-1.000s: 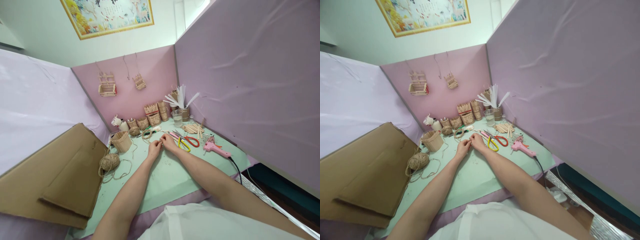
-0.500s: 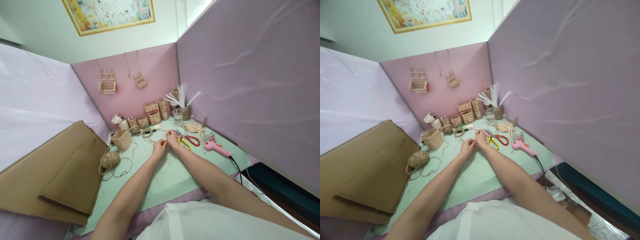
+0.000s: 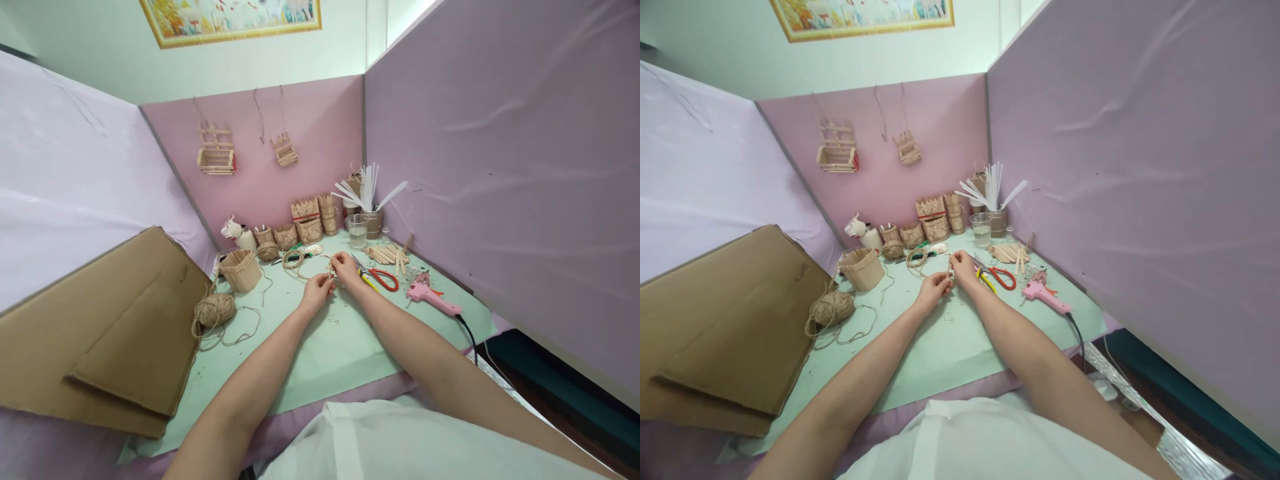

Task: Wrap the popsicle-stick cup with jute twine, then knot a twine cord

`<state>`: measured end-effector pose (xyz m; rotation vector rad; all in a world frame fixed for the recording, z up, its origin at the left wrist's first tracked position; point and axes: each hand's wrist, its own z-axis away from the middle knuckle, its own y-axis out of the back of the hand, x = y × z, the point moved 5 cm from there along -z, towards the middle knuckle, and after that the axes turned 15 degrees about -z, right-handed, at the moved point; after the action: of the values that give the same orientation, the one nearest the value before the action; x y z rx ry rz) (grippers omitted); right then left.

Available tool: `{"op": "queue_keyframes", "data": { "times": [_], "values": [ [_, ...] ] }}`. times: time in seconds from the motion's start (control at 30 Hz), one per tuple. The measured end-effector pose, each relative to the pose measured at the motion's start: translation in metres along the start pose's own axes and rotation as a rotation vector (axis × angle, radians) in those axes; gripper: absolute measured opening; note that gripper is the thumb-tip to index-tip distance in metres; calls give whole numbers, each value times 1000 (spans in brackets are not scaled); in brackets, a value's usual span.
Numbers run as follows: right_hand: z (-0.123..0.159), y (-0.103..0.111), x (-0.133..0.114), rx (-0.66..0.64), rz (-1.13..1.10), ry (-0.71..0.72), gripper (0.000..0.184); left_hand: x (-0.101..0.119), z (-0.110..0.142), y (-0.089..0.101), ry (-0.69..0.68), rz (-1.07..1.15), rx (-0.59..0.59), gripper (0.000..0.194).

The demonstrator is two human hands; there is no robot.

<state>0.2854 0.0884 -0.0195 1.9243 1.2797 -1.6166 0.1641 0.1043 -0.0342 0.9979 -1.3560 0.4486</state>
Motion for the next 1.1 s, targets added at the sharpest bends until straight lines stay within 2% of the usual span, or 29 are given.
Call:
{"op": "queue_keyframes", "data": {
  "times": [0.17,0.43,0.7,0.8,0.9,1.1],
  "values": [
    [1,-3,-6,-43,-58,23,16,-3,-1,1,27,87,-28,23],
    [8,-9,-12,-98,-68,-2,23,-1,-4,8,86,113,22,23],
    [12,-13,-21,-177,136,96,37,0,-6,17,56,132,83,28],
    [15,-17,-16,-257,244,45,41,2,-6,23,21,145,153,28],
    [15,-19,-9,-303,333,4,41,6,-3,28,-23,133,205,31],
    [8,-19,-7,-307,341,161,26,13,1,28,-75,108,211,30]
  ]
}}
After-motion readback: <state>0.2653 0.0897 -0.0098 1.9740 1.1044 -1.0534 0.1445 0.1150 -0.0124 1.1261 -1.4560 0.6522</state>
